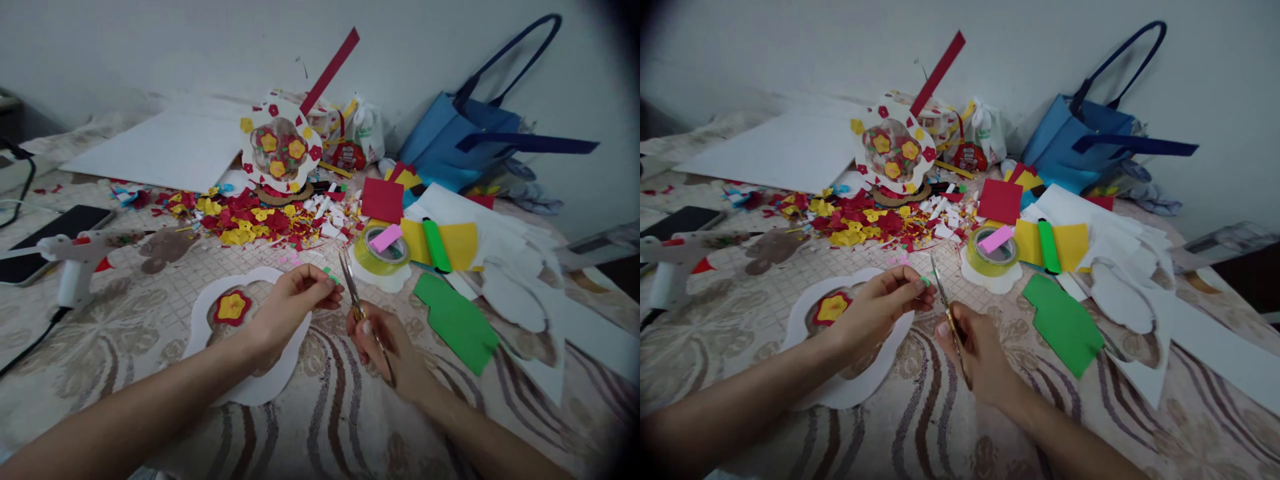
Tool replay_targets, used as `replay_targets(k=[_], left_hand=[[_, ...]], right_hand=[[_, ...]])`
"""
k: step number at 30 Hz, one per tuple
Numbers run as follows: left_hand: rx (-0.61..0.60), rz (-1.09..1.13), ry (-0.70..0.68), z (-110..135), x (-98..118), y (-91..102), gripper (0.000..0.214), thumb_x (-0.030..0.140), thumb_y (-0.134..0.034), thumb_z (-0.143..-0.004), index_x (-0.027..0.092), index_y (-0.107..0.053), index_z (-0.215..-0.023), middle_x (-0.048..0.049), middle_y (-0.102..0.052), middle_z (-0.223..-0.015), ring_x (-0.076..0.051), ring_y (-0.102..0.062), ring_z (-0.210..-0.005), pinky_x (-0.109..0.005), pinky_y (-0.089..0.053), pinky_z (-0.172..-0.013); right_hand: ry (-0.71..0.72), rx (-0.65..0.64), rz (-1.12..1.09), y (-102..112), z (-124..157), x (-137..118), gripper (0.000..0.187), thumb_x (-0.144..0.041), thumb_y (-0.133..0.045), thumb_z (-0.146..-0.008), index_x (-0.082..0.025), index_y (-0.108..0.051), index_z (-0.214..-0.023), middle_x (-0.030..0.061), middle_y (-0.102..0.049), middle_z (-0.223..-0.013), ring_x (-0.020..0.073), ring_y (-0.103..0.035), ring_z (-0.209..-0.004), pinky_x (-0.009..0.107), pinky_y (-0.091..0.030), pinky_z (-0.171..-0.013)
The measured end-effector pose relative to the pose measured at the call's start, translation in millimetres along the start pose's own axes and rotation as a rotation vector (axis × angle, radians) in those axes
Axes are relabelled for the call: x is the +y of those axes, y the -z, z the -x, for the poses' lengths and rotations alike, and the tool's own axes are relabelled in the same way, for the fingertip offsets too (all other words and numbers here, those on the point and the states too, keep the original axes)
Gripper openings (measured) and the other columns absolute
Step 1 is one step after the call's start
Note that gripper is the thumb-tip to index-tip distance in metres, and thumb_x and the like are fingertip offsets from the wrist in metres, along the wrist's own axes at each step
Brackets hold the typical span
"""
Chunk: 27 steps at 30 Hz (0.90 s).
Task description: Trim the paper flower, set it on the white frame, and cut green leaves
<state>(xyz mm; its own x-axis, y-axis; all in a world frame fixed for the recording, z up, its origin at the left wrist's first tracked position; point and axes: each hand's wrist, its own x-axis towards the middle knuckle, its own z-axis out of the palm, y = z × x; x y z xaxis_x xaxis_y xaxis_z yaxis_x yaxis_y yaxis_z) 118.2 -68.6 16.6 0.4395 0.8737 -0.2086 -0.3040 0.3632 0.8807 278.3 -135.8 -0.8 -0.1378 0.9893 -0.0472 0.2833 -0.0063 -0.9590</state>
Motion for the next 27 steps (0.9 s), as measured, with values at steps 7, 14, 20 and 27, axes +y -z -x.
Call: replay_targets(k=[7,14,20,27], left_hand=[[0.049,0.041,-0.064,2.1,1.0,-2.0,0.013,0.024,-0.064,-0.08,0.016,-0.055,-0.074,0.0024,-0.061,-0.071,-0.009,-0.058,-0.069,-0.026,-0.048,-0.074],[0.114,0.089,-0.065,6.0,4.3,-9.8,0.013,0.023,-0.064,-0.078,0.016,-0.054,-0.074,0.0027,-0.06,-0.071,-0.008,-0.057,-0.066,-0.025,-0.047,-0.071],[0.122,0.14,-0.075,6.5,3.4,-10.7,0.012,0.019,-0.065,-0.077,0.015,-0.054,-0.073,0.0036,-0.059,-0.068,-0.008,-0.057,-0.066,-0.024,-0.048,-0.069],[0.129,0.152,-0.085,6.2,3.6,-10.9,0.012,0.019,-0.064,-0.079,0.015,-0.054,-0.073,0.0036,-0.059,-0.067,-0.008,-0.057,-0.065,-0.023,-0.049,-0.068]], right_hand=[[-0.007,-0.03,0.086,-5.3,2.2,4.8,0.048,-0.064,-0.042,-0.087,-0.019,-0.043,-0.07,-0.0056,-0.037,-0.052,0.0087,-0.034,-0.044,0.022,-0.024,-0.042],[-0.013,-0.031,0.102,-6.9,1.7,5.3,0.052,-0.068,-0.039,-0.086,-0.019,-0.042,-0.069,-0.0056,-0.035,-0.051,0.0092,-0.033,-0.044,0.022,-0.023,-0.042],[-0.048,-0.022,0.12,-6.8,3.7,3.0,0.053,-0.07,-0.039,-0.084,-0.019,-0.042,-0.067,-0.0058,-0.033,-0.051,0.0094,-0.034,-0.044,0.023,-0.021,-0.042],[-0.046,-0.024,0.129,-7.1,1.2,3.5,0.052,-0.069,-0.04,-0.084,-0.019,-0.042,-0.068,-0.0058,-0.034,-0.051,0.0093,-0.034,-0.044,0.022,-0.021,-0.042]])
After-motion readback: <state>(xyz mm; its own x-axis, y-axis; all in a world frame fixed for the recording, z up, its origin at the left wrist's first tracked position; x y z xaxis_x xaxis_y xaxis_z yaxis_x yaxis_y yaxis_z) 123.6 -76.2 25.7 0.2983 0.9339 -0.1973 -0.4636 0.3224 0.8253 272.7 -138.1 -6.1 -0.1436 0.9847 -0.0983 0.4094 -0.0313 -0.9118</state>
